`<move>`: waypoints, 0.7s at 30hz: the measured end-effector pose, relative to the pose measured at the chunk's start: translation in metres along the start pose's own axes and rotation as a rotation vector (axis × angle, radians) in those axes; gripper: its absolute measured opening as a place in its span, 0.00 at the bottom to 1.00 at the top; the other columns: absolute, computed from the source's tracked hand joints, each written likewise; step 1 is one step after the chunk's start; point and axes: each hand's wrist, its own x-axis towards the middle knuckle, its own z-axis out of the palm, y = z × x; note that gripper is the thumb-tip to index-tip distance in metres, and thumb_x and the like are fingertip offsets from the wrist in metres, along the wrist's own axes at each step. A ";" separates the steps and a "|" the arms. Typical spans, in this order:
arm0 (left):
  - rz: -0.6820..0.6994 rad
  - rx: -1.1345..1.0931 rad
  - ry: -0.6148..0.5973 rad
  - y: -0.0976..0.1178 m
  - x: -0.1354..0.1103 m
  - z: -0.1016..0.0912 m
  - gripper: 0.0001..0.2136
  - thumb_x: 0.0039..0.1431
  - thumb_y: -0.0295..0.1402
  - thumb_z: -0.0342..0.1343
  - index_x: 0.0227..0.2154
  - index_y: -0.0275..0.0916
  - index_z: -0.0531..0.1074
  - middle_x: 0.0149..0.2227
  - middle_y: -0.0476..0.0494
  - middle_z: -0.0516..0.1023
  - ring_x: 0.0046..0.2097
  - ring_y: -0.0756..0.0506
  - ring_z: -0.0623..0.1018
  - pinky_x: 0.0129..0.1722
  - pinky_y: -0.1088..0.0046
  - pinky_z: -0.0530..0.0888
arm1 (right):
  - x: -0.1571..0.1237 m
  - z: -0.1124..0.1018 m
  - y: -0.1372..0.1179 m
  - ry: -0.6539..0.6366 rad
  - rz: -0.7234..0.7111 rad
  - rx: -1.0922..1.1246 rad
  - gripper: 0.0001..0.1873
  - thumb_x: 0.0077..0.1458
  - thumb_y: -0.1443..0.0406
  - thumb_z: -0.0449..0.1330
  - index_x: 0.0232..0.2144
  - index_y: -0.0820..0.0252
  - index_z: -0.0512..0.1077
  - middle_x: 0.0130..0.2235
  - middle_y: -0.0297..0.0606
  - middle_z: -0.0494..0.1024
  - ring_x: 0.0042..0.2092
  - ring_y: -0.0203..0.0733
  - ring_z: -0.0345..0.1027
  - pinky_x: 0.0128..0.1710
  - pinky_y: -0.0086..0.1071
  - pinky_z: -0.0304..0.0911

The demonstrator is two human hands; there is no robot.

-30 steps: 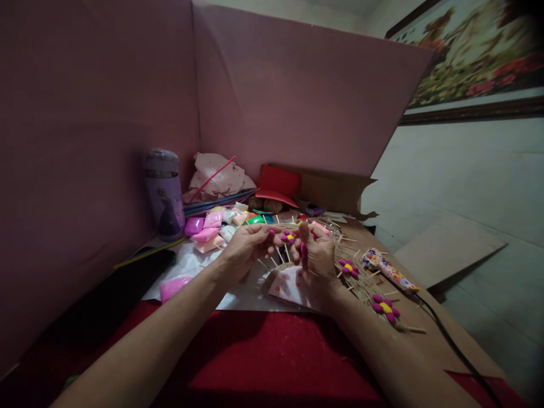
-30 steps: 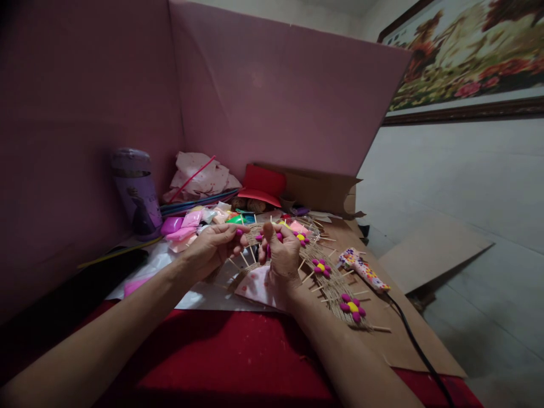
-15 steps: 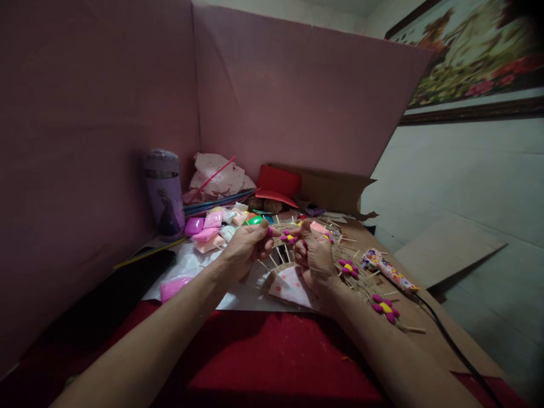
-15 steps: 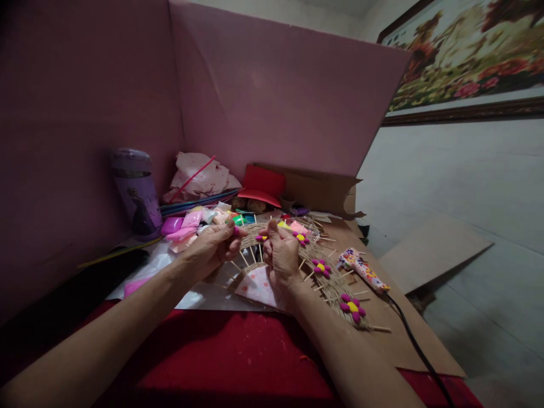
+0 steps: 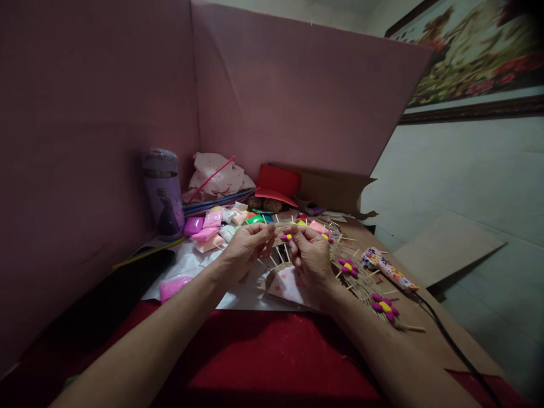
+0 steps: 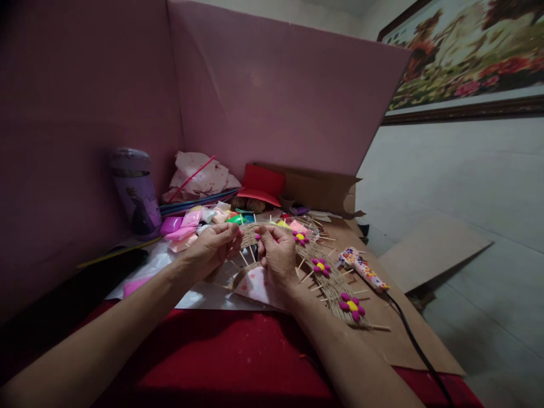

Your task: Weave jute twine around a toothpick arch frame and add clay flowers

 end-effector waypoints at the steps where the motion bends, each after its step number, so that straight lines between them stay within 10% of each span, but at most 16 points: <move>1: -0.004 -0.003 0.001 0.000 0.000 0.000 0.14 0.48 0.41 0.61 0.23 0.32 0.72 0.17 0.52 0.65 0.19 0.57 0.62 0.18 0.81 0.57 | 0.000 0.000 0.000 0.000 0.003 0.001 0.16 0.48 0.53 0.63 0.28 0.61 0.71 0.13 0.22 0.60 0.11 0.24 0.45 0.09 0.21 0.38; 13: -0.064 -0.026 -0.003 0.005 -0.003 0.004 0.13 0.40 0.24 0.65 0.33 0.32 0.75 0.29 0.46 0.75 0.27 0.55 0.71 0.26 0.80 0.64 | -0.002 -0.001 0.002 -0.008 -0.109 -0.030 0.19 0.50 0.51 0.60 0.22 0.62 0.70 0.12 0.21 0.51 0.14 0.24 0.39 0.13 0.24 0.35; 21: -0.055 -0.040 -0.005 -0.001 0.001 -0.003 0.12 0.50 0.37 0.60 0.29 0.31 0.74 0.21 0.49 0.69 0.22 0.56 0.67 0.21 0.80 0.61 | -0.005 -0.003 0.001 0.003 -0.161 -0.193 0.20 0.50 0.49 0.59 0.22 0.60 0.72 0.13 0.23 0.54 0.15 0.27 0.43 0.15 0.25 0.41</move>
